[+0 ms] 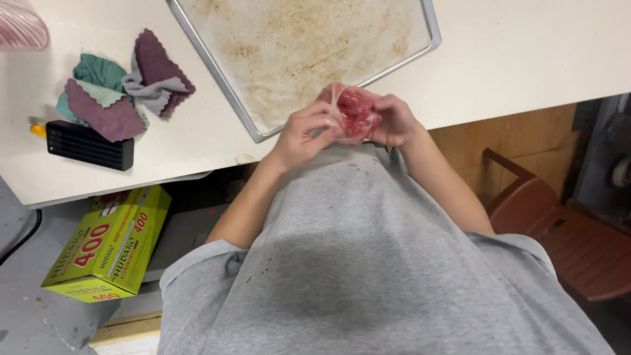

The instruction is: Rolling small portions of meat into balls on a parchment-lined tray.

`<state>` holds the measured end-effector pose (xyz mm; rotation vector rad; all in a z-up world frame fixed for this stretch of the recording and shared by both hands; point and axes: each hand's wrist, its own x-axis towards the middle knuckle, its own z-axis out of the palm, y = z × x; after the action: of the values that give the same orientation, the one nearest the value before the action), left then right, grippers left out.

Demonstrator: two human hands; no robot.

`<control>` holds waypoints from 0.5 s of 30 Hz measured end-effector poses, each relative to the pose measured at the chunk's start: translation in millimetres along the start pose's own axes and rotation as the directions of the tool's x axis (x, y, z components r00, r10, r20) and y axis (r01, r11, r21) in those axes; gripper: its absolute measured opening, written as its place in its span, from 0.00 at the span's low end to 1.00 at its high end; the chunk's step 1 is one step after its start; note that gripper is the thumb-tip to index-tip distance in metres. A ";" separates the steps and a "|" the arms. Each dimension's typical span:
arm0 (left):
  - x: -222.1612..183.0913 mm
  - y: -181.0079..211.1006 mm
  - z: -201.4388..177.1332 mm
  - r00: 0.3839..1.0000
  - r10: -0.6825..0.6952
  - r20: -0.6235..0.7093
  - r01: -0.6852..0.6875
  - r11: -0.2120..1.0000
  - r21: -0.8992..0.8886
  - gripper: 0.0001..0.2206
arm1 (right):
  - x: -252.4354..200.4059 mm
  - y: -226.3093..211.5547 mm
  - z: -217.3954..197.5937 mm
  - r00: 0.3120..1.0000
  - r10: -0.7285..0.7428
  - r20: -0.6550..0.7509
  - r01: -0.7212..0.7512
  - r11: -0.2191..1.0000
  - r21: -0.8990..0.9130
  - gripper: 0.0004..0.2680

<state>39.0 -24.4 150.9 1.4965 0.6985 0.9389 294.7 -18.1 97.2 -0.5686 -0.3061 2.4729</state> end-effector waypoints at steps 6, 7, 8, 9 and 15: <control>-12.4 -22.5 -17.8 0.933 -0.317 -0.170 0.333 0.939 0.081 0.07 | 28.9 6.9 -16.0 0.916 -0.186 -0.355 0.134 0.977 -0.166 0.23; -6.2 -14.9 -16.4 0.933 -0.314 -0.174 0.332 0.940 0.082 0.07 | 30.7 6.4 -11.0 0.918 -0.185 -0.352 0.133 0.977 -0.168 0.23; 0.2 -7.4 -15.1 0.902 -0.327 -0.282 0.388 0.899 0.201 0.13 | 32.6 5.8 -6.0 0.901 -0.244 -0.360 0.156 0.954 -0.257 0.23; 6.7 -0.4 -13.4 0.864 -0.322 -0.386 0.450 0.839 0.307 0.20 | 34.0 5.5 -1.4 0.881 -0.304 -0.362 0.177 0.922 -0.344 0.23; 31.4 -12.5 -10.1 0.939 -0.089 -0.334 0.258 0.823 0.506 0.20 | 30.9 4.4 41.6 0.857 -0.440 -0.269 0.085 0.634 -0.769 0.30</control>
<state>47.0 9.2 143.8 1.7565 1.3962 0.8680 250.4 -7.4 122.4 -1.2819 -1.1482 1.7644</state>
